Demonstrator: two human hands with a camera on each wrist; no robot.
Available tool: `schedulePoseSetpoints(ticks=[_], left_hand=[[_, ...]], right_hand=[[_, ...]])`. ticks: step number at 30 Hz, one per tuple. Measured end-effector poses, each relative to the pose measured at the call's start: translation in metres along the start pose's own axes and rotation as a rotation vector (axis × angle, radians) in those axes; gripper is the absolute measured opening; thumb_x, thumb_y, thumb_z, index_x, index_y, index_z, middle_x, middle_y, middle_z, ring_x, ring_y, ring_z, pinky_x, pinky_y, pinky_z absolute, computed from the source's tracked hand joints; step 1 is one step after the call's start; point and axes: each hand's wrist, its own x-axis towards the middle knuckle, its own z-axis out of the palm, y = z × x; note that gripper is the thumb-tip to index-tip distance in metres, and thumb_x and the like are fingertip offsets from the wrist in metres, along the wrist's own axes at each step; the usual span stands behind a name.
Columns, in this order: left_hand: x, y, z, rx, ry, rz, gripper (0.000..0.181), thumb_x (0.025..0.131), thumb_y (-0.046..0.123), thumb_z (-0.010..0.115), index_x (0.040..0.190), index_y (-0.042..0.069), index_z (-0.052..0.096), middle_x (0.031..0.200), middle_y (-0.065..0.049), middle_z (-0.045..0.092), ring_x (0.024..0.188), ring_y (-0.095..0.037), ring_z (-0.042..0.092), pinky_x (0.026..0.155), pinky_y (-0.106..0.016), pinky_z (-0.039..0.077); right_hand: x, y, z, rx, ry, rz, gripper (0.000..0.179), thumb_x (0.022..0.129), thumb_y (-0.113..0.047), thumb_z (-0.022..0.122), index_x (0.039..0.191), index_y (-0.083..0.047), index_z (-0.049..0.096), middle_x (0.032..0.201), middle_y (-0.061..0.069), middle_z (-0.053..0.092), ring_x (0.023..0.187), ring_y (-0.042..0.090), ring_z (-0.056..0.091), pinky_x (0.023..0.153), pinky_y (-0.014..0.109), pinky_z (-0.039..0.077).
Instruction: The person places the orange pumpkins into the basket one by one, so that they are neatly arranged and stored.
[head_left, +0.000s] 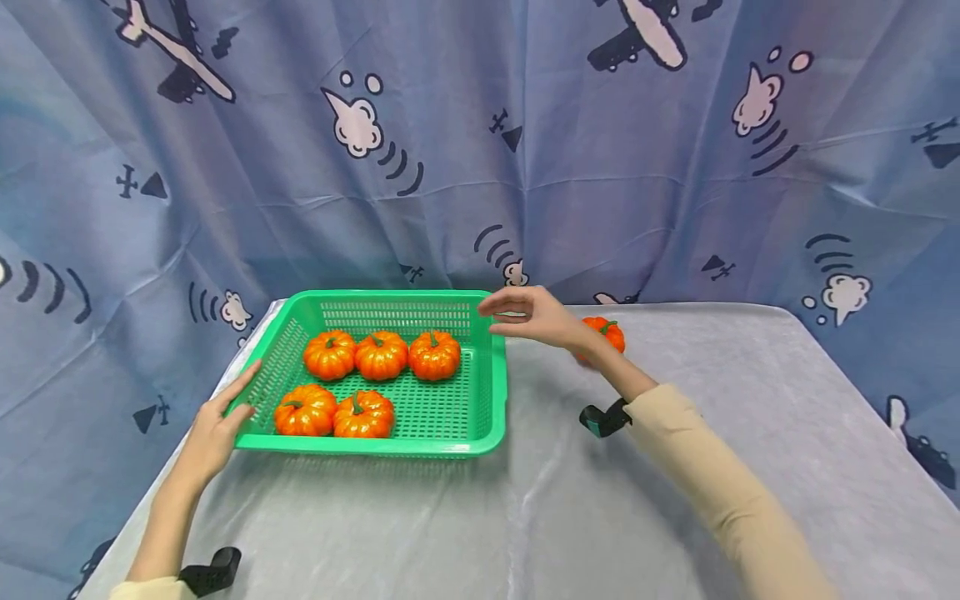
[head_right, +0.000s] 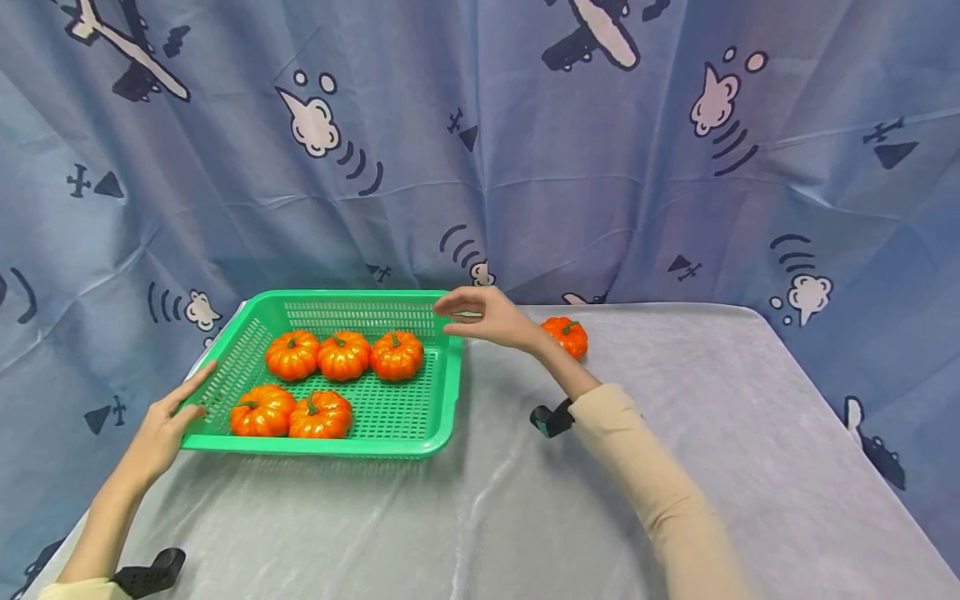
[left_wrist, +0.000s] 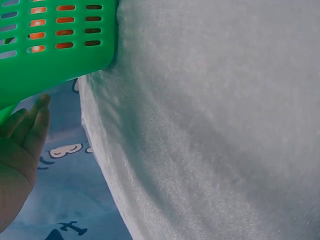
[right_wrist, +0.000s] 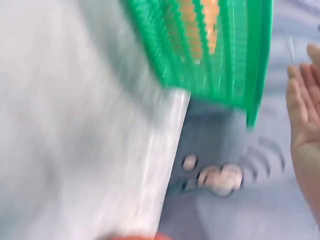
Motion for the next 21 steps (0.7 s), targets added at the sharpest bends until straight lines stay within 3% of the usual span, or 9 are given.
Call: schedulePoseSetpoints(ticks=[4,9,15,21], left_hand=[[-0.001,-0.002,0.0,0.0,-0.006,-0.01,0.056,0.094,0.006,0.042,0.15,0.01,0.033,0.146,-0.028,0.035,0.129,-0.055,0.031,0.1,-0.07,0.026],[-0.002,-0.002,0.001,-0.007,-0.019,-0.018,0.056,0.095,0.007,0.04,0.15,0.01,0.031,0.145,-0.029,0.035,0.128,-0.055,0.032,0.099,-0.071,0.026],[0.001,-0.001,0.0,0.001,-0.028,-0.015,0.056,0.096,0.007,0.038,0.151,0.01,0.03,0.144,-0.03,0.035,0.127,-0.057,0.033,0.097,-0.073,0.026],[0.0,-0.001,-0.002,0.004,-0.028,-0.009,0.056,0.096,0.009,0.038,0.151,0.013,0.03,0.144,-0.032,0.034,0.127,-0.059,0.03,0.096,-0.075,0.024]], right_hand=[[-0.037,0.005,-0.027,0.055,0.038,0.055,0.04,0.086,0.0,0.067,0.124,0.008,0.056,0.126,0.026,0.057,0.118,0.034,0.055,0.096,0.034,0.049],[-0.083,0.019,-0.066,0.063,0.122,0.15,0.042,0.088,-0.003,0.066,0.128,0.005,0.054,0.128,0.015,0.059,0.118,0.026,0.056,0.094,0.03,0.05],[-0.134,0.042,-0.105,0.174,0.237,0.221,0.041,0.091,0.002,0.06,0.131,0.004,0.052,0.127,0.0,0.06,0.121,0.018,0.055,0.094,0.025,0.048],[-0.163,0.064,-0.127,0.288,0.267,0.265,0.04,0.093,0.008,0.053,0.132,-0.001,0.052,0.125,-0.003,0.061,0.118,0.011,0.057,0.094,0.021,0.047]])
